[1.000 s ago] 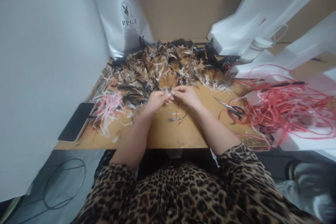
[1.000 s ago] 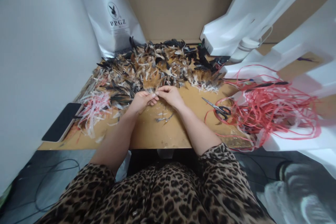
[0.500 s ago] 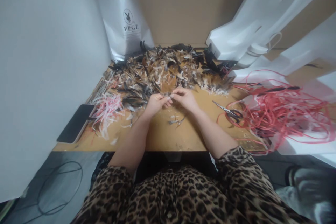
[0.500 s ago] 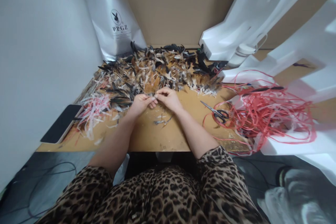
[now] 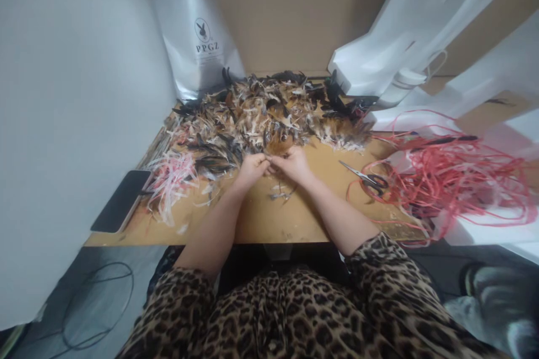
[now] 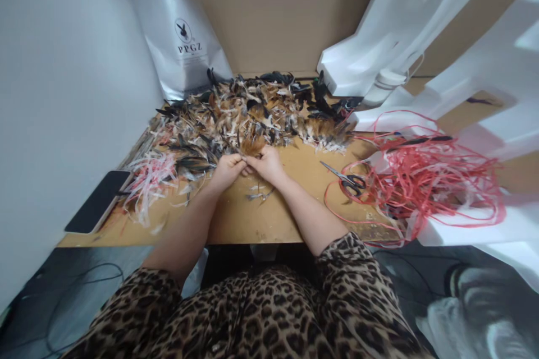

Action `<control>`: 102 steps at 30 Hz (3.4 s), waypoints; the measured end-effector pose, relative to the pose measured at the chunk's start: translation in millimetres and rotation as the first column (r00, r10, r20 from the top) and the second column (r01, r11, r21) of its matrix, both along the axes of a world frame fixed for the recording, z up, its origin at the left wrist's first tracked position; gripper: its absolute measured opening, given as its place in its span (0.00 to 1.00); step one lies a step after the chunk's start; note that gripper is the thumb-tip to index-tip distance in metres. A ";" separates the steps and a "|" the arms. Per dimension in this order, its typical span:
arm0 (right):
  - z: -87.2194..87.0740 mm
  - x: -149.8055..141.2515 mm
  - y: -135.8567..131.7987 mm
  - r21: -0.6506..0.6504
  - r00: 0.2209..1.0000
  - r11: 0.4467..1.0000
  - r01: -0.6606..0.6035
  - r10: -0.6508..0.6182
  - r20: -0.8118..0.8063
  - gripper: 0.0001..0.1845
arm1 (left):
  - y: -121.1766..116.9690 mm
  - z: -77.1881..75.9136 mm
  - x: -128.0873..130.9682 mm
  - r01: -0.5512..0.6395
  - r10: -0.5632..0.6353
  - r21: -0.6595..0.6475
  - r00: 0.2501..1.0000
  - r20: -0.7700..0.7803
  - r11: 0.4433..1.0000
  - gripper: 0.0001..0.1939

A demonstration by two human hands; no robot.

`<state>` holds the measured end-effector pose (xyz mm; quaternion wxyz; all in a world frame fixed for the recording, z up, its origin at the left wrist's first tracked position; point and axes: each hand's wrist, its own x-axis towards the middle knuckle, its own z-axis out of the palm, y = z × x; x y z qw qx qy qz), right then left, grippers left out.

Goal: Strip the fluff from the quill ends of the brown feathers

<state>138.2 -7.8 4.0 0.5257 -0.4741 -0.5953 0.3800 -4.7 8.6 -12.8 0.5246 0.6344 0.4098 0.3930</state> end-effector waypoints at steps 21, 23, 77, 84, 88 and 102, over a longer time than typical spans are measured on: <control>4.2 29.6 17.8 -0.138 0.967 0.982 0.131 -0.158 -0.202 0.15 | 11.3 4.6 -10.6 -0.233 0.265 -0.143 0.923 0.279 0.962 0.13; -1.5 36.2 22.4 -0.136 0.973 0.974 0.180 -0.196 -0.118 0.12 | 14.3 5.0 -13.9 -0.267 0.321 -0.193 0.880 0.351 0.944 0.13; 0.4 29.7 14.4 -0.312 0.823 0.848 -0.428 0.223 -0.522 0.16 | 1.8 9.5 -13.4 0.117 0.023 -0.359 0.932 0.362 0.926 0.12; 1.6 21.6 10.7 -0.383 0.953 0.892 -0.238 0.138 -0.270 0.18 | 8.3 7.0 -14.2 -0.016 0.148 -0.322 0.909 0.390 0.947 0.13; 4.8 15.6 5.3 -0.386 0.953 0.884 -0.263 0.176 -0.246 0.18 | 8.8 6.3 -15.0 -0.066 0.177 -0.312 0.923 0.342 0.948 0.14; -6.0 6.3 9.0 -0.387 0.869 0.866 -0.317 0.102 -0.483 0.20 | 6.7 4.6 -9.5 -0.133 0.210 -0.264 0.934 0.289 0.955 0.16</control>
